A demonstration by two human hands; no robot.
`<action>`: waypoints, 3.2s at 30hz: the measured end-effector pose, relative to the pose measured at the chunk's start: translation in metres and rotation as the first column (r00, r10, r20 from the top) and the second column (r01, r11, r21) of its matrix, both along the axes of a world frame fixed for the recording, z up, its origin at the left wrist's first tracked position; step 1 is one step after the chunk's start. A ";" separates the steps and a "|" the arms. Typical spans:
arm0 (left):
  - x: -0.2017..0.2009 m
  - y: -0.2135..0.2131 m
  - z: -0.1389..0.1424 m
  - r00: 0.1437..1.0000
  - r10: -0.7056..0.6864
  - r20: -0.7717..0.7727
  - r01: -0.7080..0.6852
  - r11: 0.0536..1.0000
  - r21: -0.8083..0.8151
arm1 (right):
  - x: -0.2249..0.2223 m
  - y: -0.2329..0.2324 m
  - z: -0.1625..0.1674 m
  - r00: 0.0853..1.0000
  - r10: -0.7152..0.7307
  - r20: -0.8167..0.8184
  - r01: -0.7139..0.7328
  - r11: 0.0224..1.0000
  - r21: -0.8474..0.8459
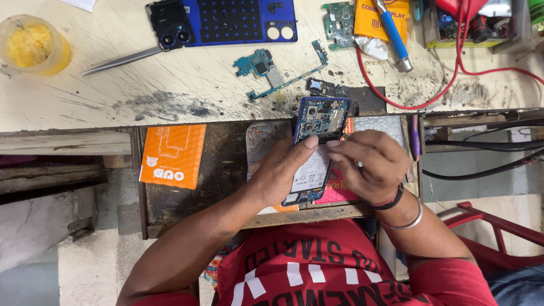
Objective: The person works at a repair bench on a disassembled smartphone, prying at its internals and using tweezers to lift and reposition small components inside the chassis. They then attach multimeter test leads and probe the phone's board to test it.
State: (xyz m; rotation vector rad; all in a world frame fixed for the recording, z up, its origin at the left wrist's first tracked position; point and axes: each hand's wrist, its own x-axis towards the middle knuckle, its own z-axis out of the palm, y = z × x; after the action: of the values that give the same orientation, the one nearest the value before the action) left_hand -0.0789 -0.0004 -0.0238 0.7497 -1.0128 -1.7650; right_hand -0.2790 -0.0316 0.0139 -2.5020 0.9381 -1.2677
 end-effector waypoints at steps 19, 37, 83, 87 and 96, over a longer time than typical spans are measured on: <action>0.003 0.001 0.009 0.888 0.118 0.444 -0.038 0.982 -0.184 | 0.011 0.003 0.006 0.996 -0.085 -0.018 0.087 0.969 0.229; 0.004 0.000 0.017 0.820 0.107 0.563 0.020 0.976 -0.215 | 0.011 -0.004 0.009 0.995 -0.055 -0.085 0.075 0.964 0.257; -0.004 -0.006 0.003 0.952 0.190 0.240 -0.185 0.982 -0.041 | 0.006 -0.002 0.002 0.994 -0.021 -0.108 0.015 0.998 -0.056; -0.010 -0.014 0.002 0.903 0.277 0.329 -0.240 0.959 -0.147 | 0.006 -0.005 0.003 0.987 -0.044 -0.152 0.034 0.997 -0.070; -0.021 -0.025 0.001 0.855 0.367 0.367 -0.262 0.915 -0.307 | 0.042 -0.037 0.096 0.956 0.092 -0.278 -0.129 0.985 -0.114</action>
State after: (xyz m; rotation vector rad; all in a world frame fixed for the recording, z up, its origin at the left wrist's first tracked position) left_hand -0.1002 -0.0255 -0.0232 1.0945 -1.2806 -1.1864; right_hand -0.2368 -0.0689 0.1103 -2.8416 0.7747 -0.9987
